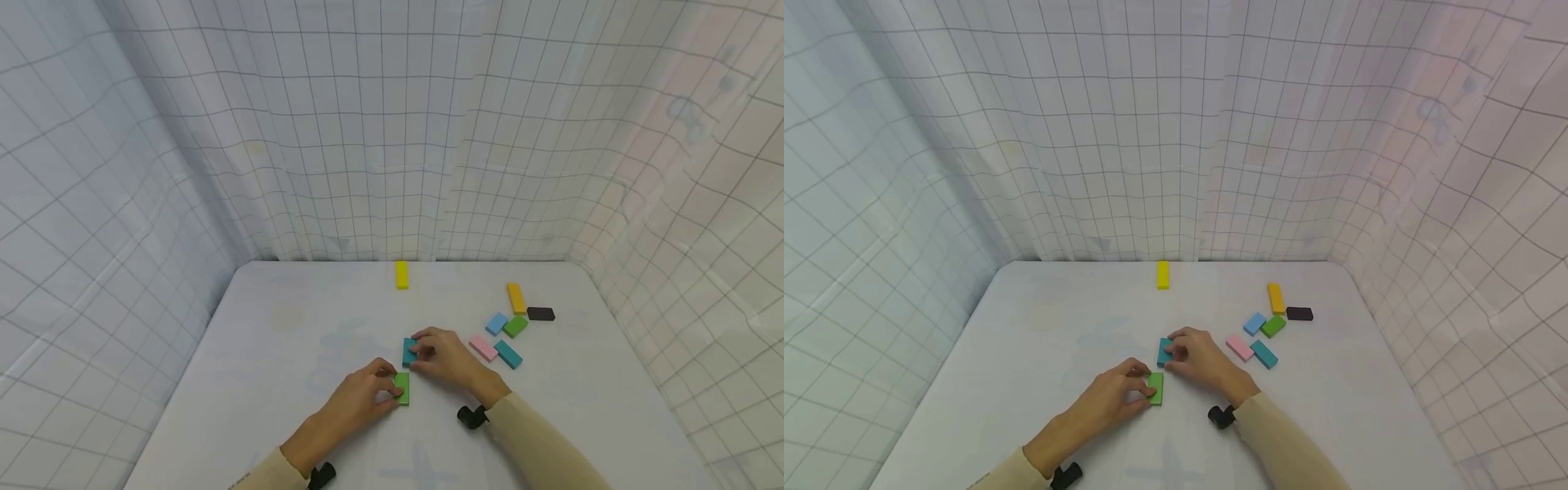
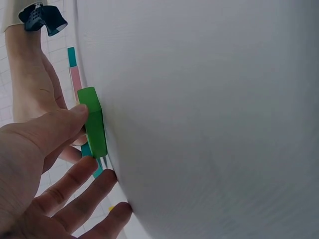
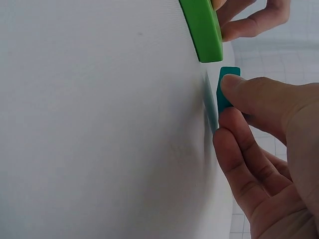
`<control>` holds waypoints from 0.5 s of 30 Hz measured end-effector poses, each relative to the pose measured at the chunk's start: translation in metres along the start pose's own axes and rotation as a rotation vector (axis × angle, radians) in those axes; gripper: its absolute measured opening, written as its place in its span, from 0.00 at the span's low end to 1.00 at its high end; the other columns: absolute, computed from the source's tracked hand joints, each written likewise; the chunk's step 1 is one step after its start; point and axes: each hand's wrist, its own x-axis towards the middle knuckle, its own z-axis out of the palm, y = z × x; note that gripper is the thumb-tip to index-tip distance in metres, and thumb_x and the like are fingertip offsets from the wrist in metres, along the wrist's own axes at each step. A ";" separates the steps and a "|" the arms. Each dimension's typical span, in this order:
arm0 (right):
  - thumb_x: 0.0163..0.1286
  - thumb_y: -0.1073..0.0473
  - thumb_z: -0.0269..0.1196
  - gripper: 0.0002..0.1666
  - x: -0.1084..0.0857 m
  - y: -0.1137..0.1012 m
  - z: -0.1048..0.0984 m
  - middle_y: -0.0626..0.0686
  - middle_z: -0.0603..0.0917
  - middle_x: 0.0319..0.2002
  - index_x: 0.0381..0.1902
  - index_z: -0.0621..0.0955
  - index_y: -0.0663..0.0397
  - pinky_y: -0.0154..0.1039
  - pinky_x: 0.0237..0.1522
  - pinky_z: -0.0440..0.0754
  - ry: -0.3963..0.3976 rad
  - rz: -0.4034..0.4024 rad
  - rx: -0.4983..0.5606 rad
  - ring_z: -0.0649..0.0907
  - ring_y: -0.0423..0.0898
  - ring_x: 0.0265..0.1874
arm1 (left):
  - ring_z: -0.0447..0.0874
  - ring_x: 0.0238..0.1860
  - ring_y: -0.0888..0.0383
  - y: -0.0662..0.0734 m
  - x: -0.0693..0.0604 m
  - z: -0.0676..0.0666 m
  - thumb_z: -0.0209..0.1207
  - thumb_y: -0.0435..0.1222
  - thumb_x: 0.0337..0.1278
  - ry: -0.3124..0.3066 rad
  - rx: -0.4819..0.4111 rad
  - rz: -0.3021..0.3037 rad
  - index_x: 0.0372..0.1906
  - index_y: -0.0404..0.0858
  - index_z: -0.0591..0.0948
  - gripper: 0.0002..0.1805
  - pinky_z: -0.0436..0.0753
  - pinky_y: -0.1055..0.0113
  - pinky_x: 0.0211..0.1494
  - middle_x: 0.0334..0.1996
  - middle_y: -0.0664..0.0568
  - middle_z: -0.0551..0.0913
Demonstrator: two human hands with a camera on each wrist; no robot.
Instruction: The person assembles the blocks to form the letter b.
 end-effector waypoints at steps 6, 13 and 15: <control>0.75 0.56 0.83 0.17 0.006 -0.002 0.003 0.56 0.93 0.67 0.58 0.96 0.55 0.34 0.56 0.93 -0.035 0.008 0.005 0.93 0.40 0.48 | 0.96 0.57 0.48 0.002 0.000 -0.002 0.83 0.35 0.68 -0.016 -0.022 -0.020 0.49 0.42 0.99 0.08 0.97 0.54 0.59 0.60 0.47 0.88; 0.77 0.56 0.82 0.16 0.011 -0.002 0.004 0.57 0.93 0.67 0.58 0.96 0.55 0.37 0.59 0.94 -0.063 -0.006 0.013 0.95 0.44 0.51 | 0.96 0.57 0.48 0.001 -0.001 -0.002 0.83 0.35 0.68 -0.015 -0.028 -0.024 0.49 0.42 1.00 0.08 0.97 0.54 0.59 0.61 0.47 0.88; 0.78 0.57 0.81 0.15 0.011 -0.001 0.004 0.57 0.92 0.68 0.58 0.96 0.55 0.37 0.59 0.94 -0.073 -0.009 0.019 0.95 0.44 0.52 | 0.96 0.56 0.48 0.000 -0.001 -0.002 0.82 0.35 0.68 -0.015 -0.029 -0.024 0.49 0.42 1.00 0.08 0.97 0.54 0.59 0.61 0.47 0.88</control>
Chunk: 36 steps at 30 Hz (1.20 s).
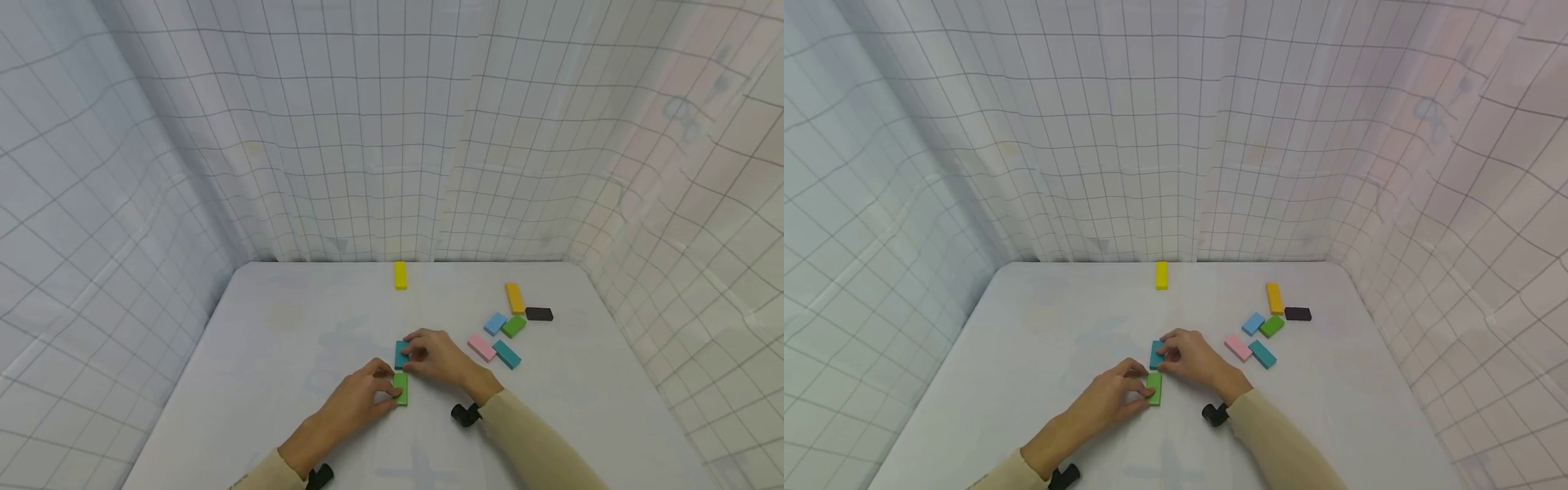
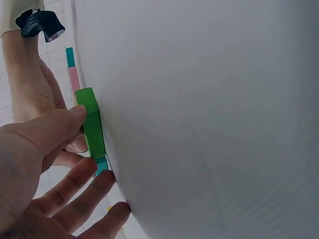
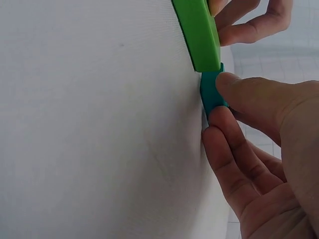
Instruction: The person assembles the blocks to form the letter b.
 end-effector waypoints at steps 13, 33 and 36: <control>0.81 0.59 0.78 0.12 -0.002 -0.002 0.000 0.57 0.92 0.67 0.57 0.96 0.53 0.33 0.58 0.93 -0.010 -0.025 0.038 0.95 0.49 0.57 | 0.96 0.55 0.46 0.000 0.000 -0.001 0.82 0.36 0.69 0.009 -0.024 -0.006 0.50 0.42 0.99 0.09 0.97 0.54 0.57 0.61 0.46 0.86; 0.80 0.61 0.78 0.12 -0.004 -0.001 0.001 0.55 0.92 0.67 0.58 0.95 0.52 0.31 0.56 0.92 -0.031 -0.010 0.036 0.93 0.40 0.51 | 0.95 0.59 0.45 -0.002 -0.002 0.000 0.82 0.37 0.69 0.013 -0.017 0.012 0.51 0.43 0.99 0.09 0.97 0.52 0.60 0.62 0.46 0.88; 0.80 0.61 0.78 0.13 -0.003 -0.002 0.001 0.55 0.91 0.67 0.59 0.95 0.52 0.31 0.57 0.92 -0.040 -0.006 0.031 0.94 0.40 0.51 | 0.96 0.59 0.46 -0.003 -0.001 0.000 0.82 0.37 0.69 0.012 -0.011 0.014 0.51 0.43 0.99 0.09 0.97 0.52 0.60 0.63 0.45 0.88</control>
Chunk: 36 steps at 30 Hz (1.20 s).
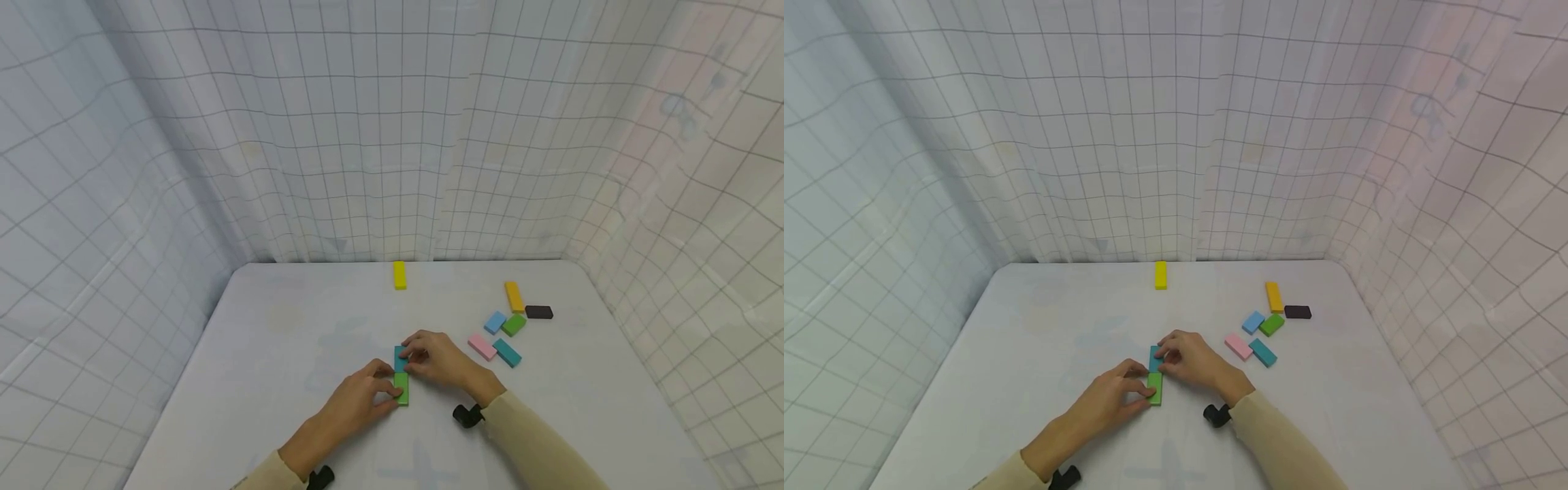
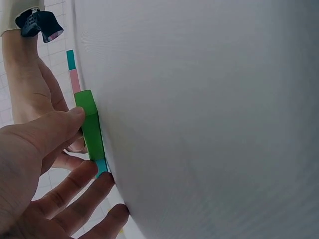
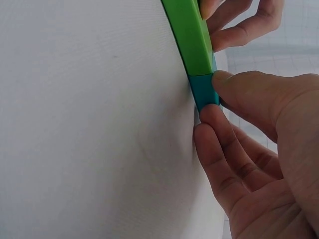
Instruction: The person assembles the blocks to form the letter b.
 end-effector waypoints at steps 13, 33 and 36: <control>0.81 0.62 0.77 0.13 0.003 -0.002 -0.002 0.57 0.91 0.68 0.59 0.95 0.54 0.33 0.58 0.93 -0.006 -0.021 0.005 0.94 0.43 0.52 | 0.95 0.62 0.45 -0.001 0.001 -0.003 0.82 0.36 0.69 0.010 -0.007 0.021 0.50 0.42 0.99 0.09 0.96 0.51 0.62 0.64 0.46 0.88; 0.84 0.54 0.76 0.13 0.002 0.006 -0.006 0.54 0.89 0.70 0.62 0.95 0.47 0.35 0.59 0.92 -0.004 -0.001 0.015 0.92 0.45 0.56 | 0.96 0.66 0.46 -0.001 0.004 0.000 0.82 0.37 0.68 -0.010 0.007 0.028 0.49 0.44 1.00 0.08 0.95 0.47 0.66 0.65 0.48 0.93; 0.84 0.54 0.75 0.16 0.005 0.005 -0.008 0.54 0.89 0.70 0.64 0.94 0.49 0.35 0.59 0.92 0.006 -0.002 0.025 0.92 0.43 0.54 | 0.96 0.66 0.46 -0.001 0.004 -0.001 0.82 0.38 0.69 -0.005 0.016 0.031 0.49 0.45 1.00 0.08 0.96 0.47 0.66 0.65 0.49 0.93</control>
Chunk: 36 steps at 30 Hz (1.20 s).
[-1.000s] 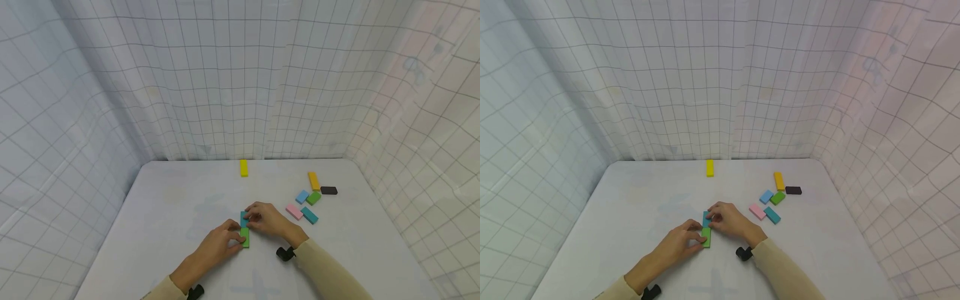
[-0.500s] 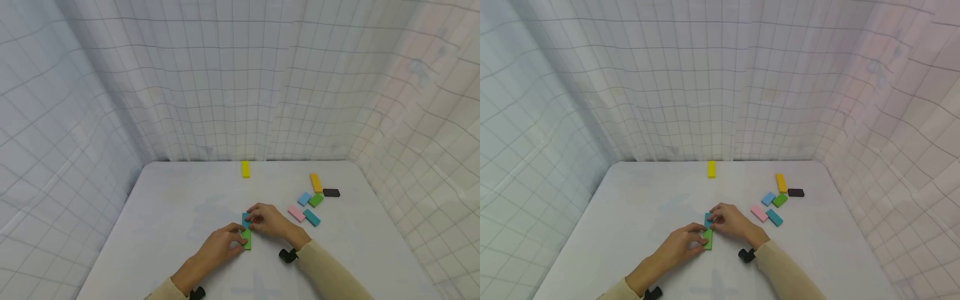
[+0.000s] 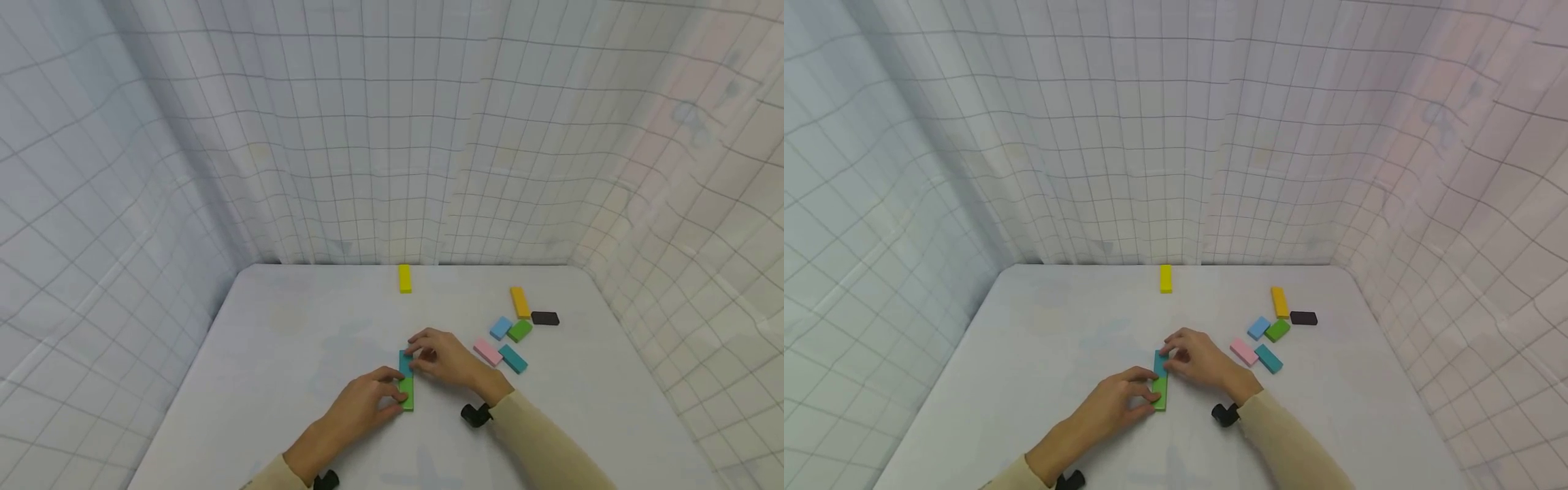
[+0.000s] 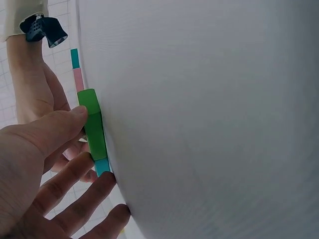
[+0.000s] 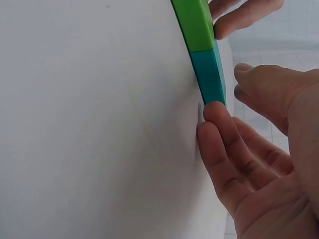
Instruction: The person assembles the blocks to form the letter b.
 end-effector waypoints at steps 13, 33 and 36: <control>0.86 0.58 0.73 0.20 0.022 0.006 -0.013 0.56 0.87 0.72 0.71 0.89 0.54 0.45 0.63 0.95 0.070 -0.001 -0.050 0.93 0.48 0.55 | 0.96 0.65 0.49 0.001 0.000 0.000 0.83 0.37 0.68 0.001 -0.009 -0.017 0.48 0.46 1.00 0.08 0.95 0.48 0.68 0.65 0.51 0.94; 0.89 0.53 0.70 0.36 0.073 0.024 -0.028 0.64 0.70 0.88 0.87 0.76 0.54 0.67 0.87 0.77 0.089 0.115 -0.132 0.77 0.66 0.84 | 0.96 0.65 0.48 0.003 -0.001 -0.003 0.82 0.37 0.69 -0.017 -0.022 -0.017 0.49 0.45 1.00 0.08 0.95 0.48 0.67 0.66 0.50 0.93; 0.89 0.53 0.69 0.38 0.079 0.025 -0.027 0.65 0.67 0.91 0.89 0.73 0.55 0.69 0.89 0.72 0.075 0.145 -0.153 0.71 0.68 0.88 | 0.95 0.66 0.49 0.003 -0.001 -0.002 0.82 0.37 0.69 -0.020 -0.022 -0.023 0.50 0.45 1.00 0.08 0.95 0.49 0.68 0.66 0.51 0.93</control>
